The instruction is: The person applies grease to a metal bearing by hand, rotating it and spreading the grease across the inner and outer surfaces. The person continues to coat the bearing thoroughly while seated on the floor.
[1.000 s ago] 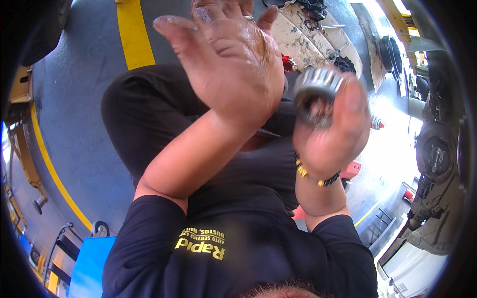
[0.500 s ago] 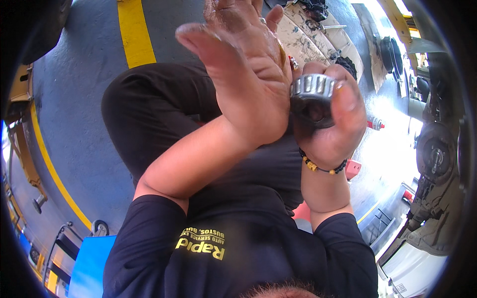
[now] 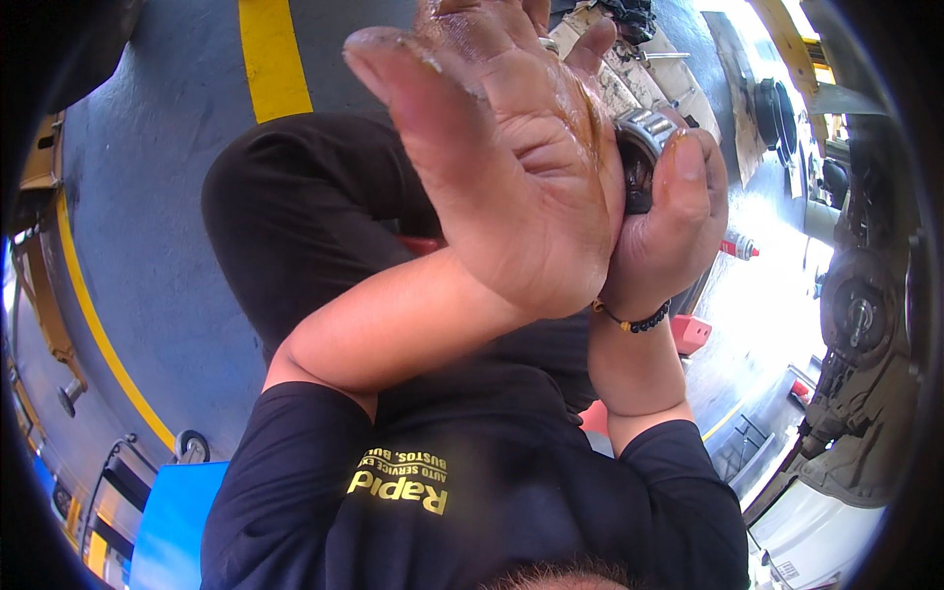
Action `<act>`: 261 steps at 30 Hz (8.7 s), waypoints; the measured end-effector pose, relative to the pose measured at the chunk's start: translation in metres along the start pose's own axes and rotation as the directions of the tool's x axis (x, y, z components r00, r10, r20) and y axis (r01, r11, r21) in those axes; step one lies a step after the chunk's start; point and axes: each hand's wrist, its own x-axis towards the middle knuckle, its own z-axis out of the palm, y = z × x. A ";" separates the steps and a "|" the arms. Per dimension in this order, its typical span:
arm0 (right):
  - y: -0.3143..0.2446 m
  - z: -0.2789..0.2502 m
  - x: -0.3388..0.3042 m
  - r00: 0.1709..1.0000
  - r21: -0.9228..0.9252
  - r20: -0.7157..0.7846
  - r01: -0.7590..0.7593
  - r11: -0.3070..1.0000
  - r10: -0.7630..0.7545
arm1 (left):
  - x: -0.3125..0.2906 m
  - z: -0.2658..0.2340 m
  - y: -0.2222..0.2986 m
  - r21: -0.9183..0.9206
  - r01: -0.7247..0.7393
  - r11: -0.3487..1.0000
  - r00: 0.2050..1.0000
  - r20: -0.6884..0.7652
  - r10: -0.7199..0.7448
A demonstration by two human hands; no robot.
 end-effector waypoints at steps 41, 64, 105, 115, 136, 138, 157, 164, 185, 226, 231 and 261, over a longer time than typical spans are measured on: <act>-0.014 -0.038 0.012 0.931 0.350 -0.026 -0.332 0.876 0.363 | 0.014 -0.020 0.002 -0.150 0.215 0.965 0.967 0.173 -0.188; -0.005 -0.007 -0.004 0.981 0.048 0.125 0.143 0.989 -0.148 | 0.007 -0.012 -0.004 0.064 0.025 0.998 0.988 0.147 -0.034; -0.021 -0.049 0.010 0.872 0.432 0.118 -0.477 0.765 0.476 | 0.031 -0.025 -0.003 -0.172 0.294 0.940 0.942 0.221 -0.254; -0.020 -0.069 0.013 0.966 -0.070 0.251 0.079 0.994 -0.059 | 0.017 -0.027 -0.018 0.016 0.462 0.887 0.876 0.150 -0.459; -0.087 -0.084 0.039 0.580 -0.572 0.736 0.809 0.139 -0.349 | 0.008 -0.049 -0.046 0.021 0.735 0.678 0.583 0.492 -0.647; -0.087 -0.085 0.039 0.576 -0.571 0.738 0.810 0.130 -0.352 | 0.008 -0.050 -0.046 -0.007 0.735 0.678 0.582 0.520 -0.625; -0.043 -0.101 0.072 0.854 -0.078 0.356 -0.377 0.923 0.379 | 0.009 -0.031 -0.039 0.104 0.635 0.766 0.709 0.316 -0.631; -0.052 -0.105 0.076 0.779 0.021 0.440 -0.507 0.862 0.447 | 0.015 -0.034 -0.035 0.172 0.637 0.751 0.660 0.382 -0.647; -0.028 -0.078 0.028 0.975 0.013 0.204 -0.095 0.995 0.091 | 0.025 -0.042 -0.027 -0.293 0.601 0.744 0.787 0.376 -0.488; -0.011 -0.038 0.015 0.941 -0.348 0.284 0.278 0.895 -0.182 | 0.021 -0.031 -0.017 -0.231 0.418 0.879 0.884 0.325 -0.335; -0.009 -0.040 0.018 0.911 -0.174 0.349 0.294 0.940 -0.220 | 0.021 -0.028 -0.020 -0.203 0.432 0.879 0.872 0.344 -0.349; -0.014 -0.038 0.009 0.902 -0.406 0.377 0.365 0.838 -0.210 | 0.018 -0.023 -0.022 -0.004 0.478 0.878 0.792 0.435 -0.429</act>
